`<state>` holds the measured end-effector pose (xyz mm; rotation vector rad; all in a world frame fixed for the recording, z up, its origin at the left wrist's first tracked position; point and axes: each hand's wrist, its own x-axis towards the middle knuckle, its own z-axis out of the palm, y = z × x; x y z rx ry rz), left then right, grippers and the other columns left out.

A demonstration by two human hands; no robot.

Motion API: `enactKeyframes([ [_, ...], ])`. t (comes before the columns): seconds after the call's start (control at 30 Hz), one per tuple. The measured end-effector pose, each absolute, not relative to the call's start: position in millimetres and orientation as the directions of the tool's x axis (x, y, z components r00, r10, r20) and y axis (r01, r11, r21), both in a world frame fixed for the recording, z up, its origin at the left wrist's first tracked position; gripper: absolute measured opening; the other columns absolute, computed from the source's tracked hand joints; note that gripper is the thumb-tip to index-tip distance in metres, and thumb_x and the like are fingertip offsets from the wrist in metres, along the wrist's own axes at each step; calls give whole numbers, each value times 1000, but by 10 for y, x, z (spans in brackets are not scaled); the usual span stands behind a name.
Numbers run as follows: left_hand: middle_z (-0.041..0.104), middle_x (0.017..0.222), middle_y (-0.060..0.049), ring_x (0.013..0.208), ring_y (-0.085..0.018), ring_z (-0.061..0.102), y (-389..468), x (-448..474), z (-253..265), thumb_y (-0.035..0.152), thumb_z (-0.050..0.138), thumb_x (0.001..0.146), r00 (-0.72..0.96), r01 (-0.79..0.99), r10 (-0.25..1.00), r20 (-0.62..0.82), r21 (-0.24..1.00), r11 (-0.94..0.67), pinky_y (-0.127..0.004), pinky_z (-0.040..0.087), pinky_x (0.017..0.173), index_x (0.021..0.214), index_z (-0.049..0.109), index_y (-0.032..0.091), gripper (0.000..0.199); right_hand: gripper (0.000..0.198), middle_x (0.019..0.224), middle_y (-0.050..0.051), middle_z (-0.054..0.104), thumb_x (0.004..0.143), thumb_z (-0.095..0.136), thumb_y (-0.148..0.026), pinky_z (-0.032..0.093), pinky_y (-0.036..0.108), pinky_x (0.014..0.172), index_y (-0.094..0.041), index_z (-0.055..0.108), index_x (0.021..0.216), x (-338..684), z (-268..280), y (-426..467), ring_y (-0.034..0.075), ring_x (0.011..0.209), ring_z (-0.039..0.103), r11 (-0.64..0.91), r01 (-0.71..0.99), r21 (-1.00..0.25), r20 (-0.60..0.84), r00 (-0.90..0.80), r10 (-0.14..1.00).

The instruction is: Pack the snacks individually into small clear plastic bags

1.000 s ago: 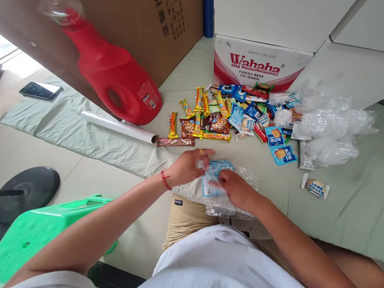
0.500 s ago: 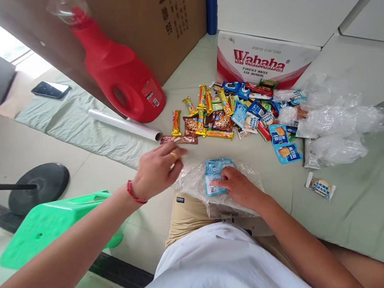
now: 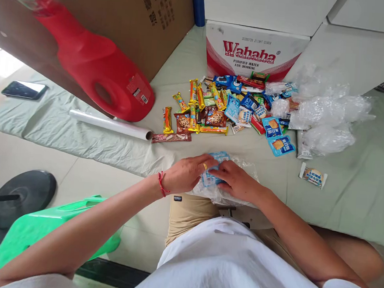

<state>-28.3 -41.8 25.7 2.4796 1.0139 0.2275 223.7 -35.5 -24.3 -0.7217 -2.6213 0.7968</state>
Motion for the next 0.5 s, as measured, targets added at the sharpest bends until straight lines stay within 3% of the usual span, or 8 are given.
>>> enactKeyframes([
  [0.1,66,135,-11,124,-23,64,-455,-368,202,-1,43,83,757,573,653,12,468,-673,-35,54,99,148,47,22,69,55,118,12,60,90,69,-11,53,45,96,-22,58,143,2232,-243,-348,27,107,56,714,372,-593,163,-813,559],
  [0.2,70,119,-11,111,-25,67,-470,-380,223,3,46,82,766,573,643,-11,465,-675,-38,52,94,146,51,20,66,51,121,13,60,91,69,-12,54,47,96,-19,56,139,2209,-243,-358,28,110,57,685,396,-611,160,-786,597],
  [0.33,71,102,-8,99,-25,67,-494,-308,237,26,48,99,708,647,704,-54,449,-616,-39,47,84,125,67,22,32,31,116,13,61,95,65,-16,56,46,92,-20,60,126,2215,-253,-425,28,107,59,676,419,-607,206,-738,642],
  [0.4,71,98,-8,97,-26,66,-527,-238,191,40,49,103,645,721,761,-73,389,-574,-40,44,81,115,70,21,31,27,119,13,61,99,63,-21,56,45,95,-21,60,126,2262,-244,-518,27,110,59,674,411,-614,258,-702,664],
  [0.5,72,99,-8,97,-28,66,-588,-128,107,46,58,100,581,794,807,-106,290,-534,-41,40,78,110,69,20,30,51,132,16,59,95,73,-44,53,50,105,-21,57,137,2371,-227,-742,31,123,55,685,421,-595,291,-682,671],
])
